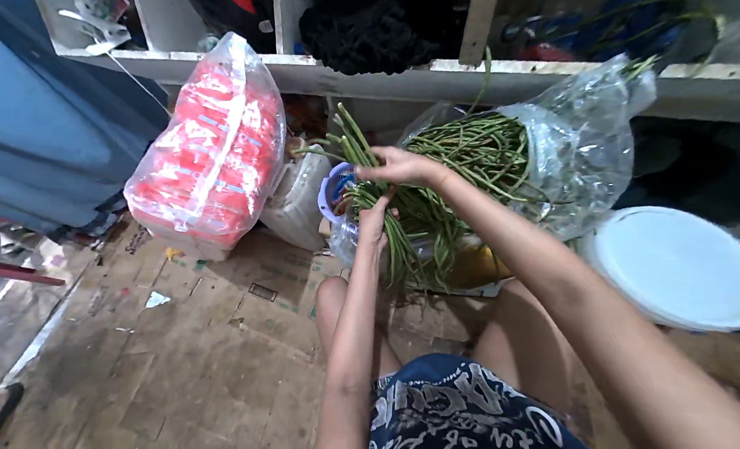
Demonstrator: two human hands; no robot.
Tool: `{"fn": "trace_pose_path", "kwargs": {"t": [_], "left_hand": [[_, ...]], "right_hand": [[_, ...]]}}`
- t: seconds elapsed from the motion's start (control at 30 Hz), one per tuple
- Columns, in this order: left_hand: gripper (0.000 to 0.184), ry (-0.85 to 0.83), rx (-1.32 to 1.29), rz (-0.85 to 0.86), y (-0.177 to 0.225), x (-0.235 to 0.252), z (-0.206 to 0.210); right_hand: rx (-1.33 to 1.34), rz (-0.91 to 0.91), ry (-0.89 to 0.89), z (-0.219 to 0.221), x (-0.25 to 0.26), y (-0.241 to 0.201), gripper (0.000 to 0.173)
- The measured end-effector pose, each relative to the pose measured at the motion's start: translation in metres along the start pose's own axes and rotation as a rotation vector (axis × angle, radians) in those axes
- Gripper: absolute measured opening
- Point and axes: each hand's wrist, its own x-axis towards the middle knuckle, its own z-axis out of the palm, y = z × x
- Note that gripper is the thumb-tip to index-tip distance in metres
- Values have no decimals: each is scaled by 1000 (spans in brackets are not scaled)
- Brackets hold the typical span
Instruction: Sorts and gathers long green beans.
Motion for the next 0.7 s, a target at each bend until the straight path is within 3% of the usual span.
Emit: {"fn": "trace_pose_path", "kwargs": {"t": [0.13, 0.27, 0.37, 0.47, 0.57, 0.63, 0.7], "left_hand": [[31, -38, -19, 41, -6, 0, -4], [27, -173, -178, 26, -7, 7, -17], [30, -209, -100, 43, 8, -3, -18], [43, -224, -79, 213, 25, -3, -9], [35, -185, -37, 326, 40, 3, -17], [31, -216, -60, 368, 53, 17, -28], [28, -255, -31, 367, 67, 24, -37]], "right_hand": [[-220, -27, 91, 8, -16, 18, 42], [-290, -140, 109, -7, -14, -3, 35], [-349, -111, 107, -20, -7, -17, 40], [-139, -9, 240, -30, -8, -17, 48], [100, -35, 415, -40, -14, -10, 37], [206, -99, 402, -40, -18, -2, 23], [180, -117, 278, -32, -19, -2, 25]]}}
